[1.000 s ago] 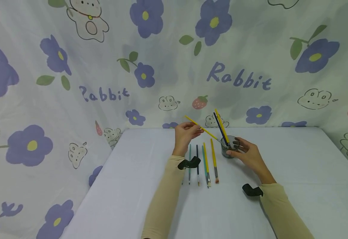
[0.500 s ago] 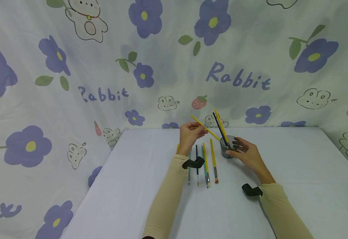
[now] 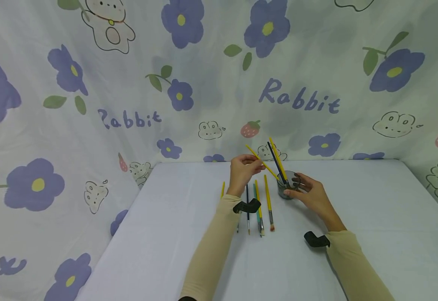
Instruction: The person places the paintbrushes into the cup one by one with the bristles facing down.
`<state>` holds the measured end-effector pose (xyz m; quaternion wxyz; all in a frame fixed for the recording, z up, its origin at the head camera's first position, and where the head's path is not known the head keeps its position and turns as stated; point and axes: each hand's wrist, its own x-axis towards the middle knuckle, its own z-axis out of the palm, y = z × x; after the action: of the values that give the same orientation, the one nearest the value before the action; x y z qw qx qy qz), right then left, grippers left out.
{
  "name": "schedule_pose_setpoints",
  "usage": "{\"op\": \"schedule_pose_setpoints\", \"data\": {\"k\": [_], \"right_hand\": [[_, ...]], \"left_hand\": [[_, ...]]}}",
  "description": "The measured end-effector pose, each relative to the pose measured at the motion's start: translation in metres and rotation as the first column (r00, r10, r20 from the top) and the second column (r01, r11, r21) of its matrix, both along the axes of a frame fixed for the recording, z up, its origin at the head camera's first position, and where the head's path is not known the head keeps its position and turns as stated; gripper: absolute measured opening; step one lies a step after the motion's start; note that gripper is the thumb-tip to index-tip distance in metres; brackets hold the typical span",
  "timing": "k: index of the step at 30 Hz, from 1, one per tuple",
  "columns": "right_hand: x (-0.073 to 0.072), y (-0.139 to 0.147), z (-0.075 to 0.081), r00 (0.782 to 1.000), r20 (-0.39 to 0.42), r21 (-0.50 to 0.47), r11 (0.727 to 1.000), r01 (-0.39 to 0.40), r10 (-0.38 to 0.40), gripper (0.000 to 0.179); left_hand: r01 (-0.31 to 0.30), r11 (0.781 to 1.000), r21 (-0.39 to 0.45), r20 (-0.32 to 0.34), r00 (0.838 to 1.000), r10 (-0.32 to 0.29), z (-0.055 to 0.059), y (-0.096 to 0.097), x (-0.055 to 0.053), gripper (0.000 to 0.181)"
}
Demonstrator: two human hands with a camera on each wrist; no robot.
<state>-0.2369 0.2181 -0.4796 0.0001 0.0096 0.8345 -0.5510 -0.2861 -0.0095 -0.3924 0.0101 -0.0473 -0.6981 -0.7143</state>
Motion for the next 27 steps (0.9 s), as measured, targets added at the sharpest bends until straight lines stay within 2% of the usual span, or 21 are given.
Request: {"op": "schedule_pose_setpoints", "data": {"k": [20,27], "right_hand": [[-0.001,0.001,-0.002,1.000,-0.010,-0.004,1.000,-0.004,0.004,0.102],[-0.001,0.001,-0.001,1.000,-0.006,0.010,1.000,-0.006,0.006,0.101]], "left_hand": [[0.032,0.997,-0.075,-0.027,0.999,-0.034,-0.012,0.011,-0.002,0.011],[0.036,0.995,-0.097,-0.040,0.998,-0.040,-0.014,0.014,0.000,0.021]]}}
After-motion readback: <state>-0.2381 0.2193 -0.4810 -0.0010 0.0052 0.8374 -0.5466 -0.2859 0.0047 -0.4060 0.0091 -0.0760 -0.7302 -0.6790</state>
